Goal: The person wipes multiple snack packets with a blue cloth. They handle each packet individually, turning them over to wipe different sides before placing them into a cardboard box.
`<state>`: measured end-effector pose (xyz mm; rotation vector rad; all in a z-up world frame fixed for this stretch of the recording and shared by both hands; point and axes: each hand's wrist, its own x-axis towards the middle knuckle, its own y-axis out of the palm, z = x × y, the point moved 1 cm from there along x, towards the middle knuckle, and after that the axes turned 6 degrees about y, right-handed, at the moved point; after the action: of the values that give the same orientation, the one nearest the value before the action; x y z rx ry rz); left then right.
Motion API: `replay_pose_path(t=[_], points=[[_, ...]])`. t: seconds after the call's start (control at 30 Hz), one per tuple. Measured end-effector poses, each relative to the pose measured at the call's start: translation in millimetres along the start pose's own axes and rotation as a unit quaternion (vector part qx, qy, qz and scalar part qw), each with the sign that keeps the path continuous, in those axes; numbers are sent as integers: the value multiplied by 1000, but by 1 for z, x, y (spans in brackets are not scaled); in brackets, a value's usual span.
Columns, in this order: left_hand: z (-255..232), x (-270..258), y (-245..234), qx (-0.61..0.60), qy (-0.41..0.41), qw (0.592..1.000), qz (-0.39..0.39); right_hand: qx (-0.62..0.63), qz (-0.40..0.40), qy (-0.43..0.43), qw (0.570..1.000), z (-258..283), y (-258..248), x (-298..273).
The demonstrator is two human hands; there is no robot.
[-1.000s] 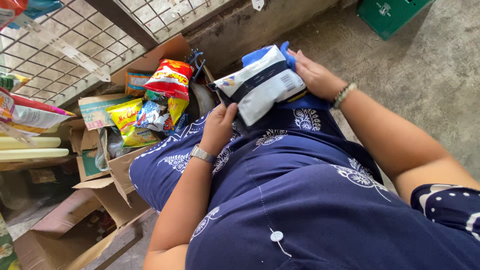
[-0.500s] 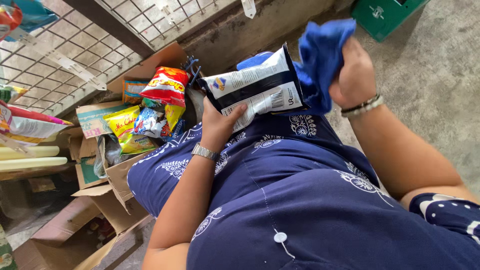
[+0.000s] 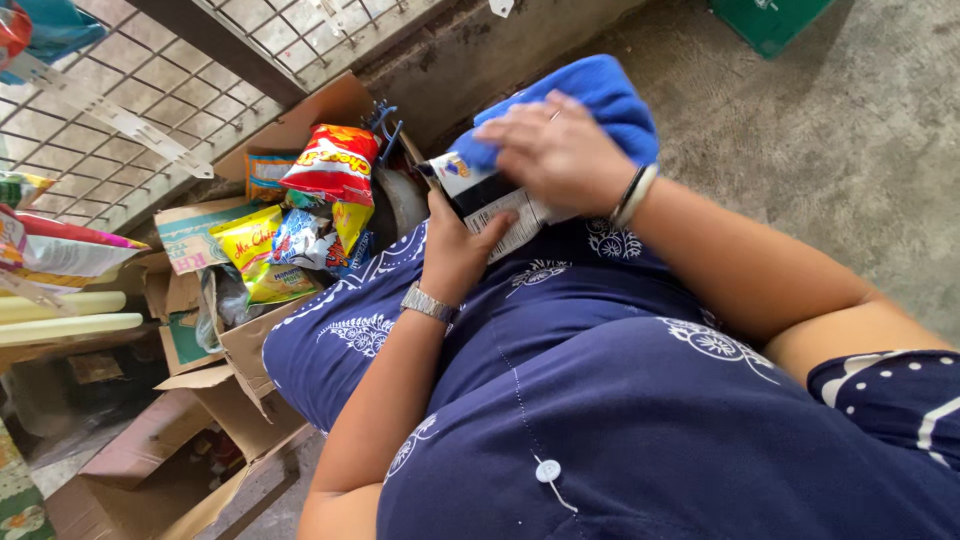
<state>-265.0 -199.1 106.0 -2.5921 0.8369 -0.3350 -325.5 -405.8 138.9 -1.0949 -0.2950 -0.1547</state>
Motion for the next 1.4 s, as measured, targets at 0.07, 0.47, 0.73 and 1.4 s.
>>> replay_pose_path(t=[0.07,0.47,0.73,1.4], points=[[0,2,0,7,-14,1000,1,-11,22,41,999,-25,-6,1],[-11,5,5,68,121,990,16,176,28,-43,983,46,-28,17],[-1,-7,0,17,52,998,27,15,117,21,993,12,-31,10],[18,5,-15,-103,-1,995,-4,327,-64,365,869,-70,-45,-99]])
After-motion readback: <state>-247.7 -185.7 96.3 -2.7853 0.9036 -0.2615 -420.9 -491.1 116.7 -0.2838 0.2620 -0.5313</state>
